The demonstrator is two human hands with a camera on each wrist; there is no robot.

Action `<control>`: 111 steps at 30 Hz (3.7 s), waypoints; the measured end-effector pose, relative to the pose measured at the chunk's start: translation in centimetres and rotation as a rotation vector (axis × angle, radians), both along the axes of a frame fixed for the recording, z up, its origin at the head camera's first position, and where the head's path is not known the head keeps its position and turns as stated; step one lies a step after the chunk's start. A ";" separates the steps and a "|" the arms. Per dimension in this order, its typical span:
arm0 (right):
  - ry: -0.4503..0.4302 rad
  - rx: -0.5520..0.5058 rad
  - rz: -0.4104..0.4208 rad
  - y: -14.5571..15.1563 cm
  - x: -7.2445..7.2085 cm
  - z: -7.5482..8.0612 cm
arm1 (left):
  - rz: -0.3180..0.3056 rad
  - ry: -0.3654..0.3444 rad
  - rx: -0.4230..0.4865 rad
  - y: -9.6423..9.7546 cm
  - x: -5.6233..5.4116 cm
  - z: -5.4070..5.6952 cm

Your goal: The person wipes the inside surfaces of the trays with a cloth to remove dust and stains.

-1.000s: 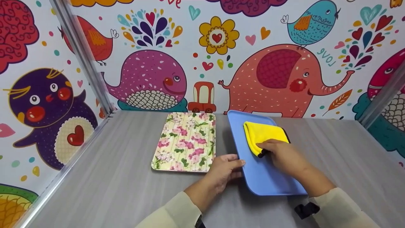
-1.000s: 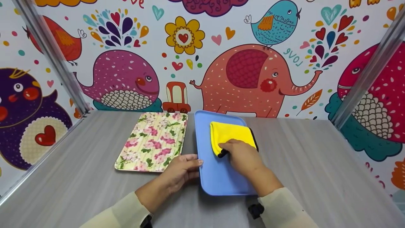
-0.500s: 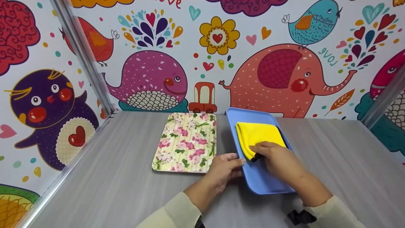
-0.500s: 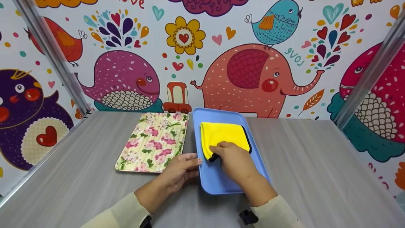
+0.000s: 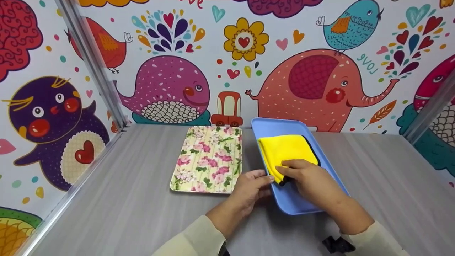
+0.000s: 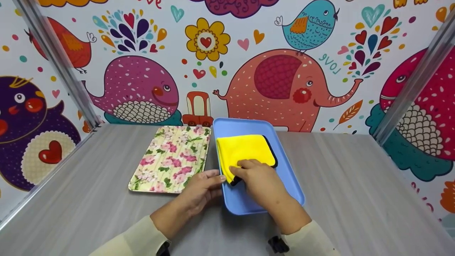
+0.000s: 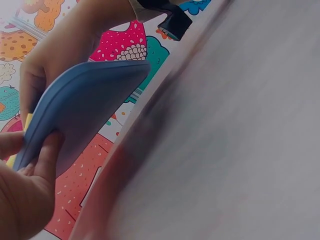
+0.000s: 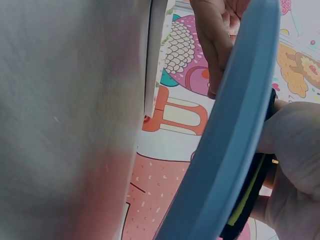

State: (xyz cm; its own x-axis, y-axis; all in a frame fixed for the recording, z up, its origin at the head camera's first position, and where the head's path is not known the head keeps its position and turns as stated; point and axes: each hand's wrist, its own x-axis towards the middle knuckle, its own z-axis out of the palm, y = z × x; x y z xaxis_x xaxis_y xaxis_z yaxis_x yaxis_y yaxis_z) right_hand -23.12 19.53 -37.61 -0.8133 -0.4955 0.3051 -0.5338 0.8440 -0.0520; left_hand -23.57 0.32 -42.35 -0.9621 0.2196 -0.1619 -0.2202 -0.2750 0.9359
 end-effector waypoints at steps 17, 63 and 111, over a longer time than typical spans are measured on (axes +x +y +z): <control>-0.011 -0.017 0.153 1.8 -0.6 0.6 | 0.013 -0.006 0.045 0.0 -0.3 -0.2; -0.130 -0.121 -0.082 5.1 -2.5 -0.1 | 0.051 0.000 0.053 0.6 0.0 -0.2; -0.090 0.081 -0.060 0.4 1.0 1.1 | 0.048 -0.026 0.031 0.0 -0.2 -0.2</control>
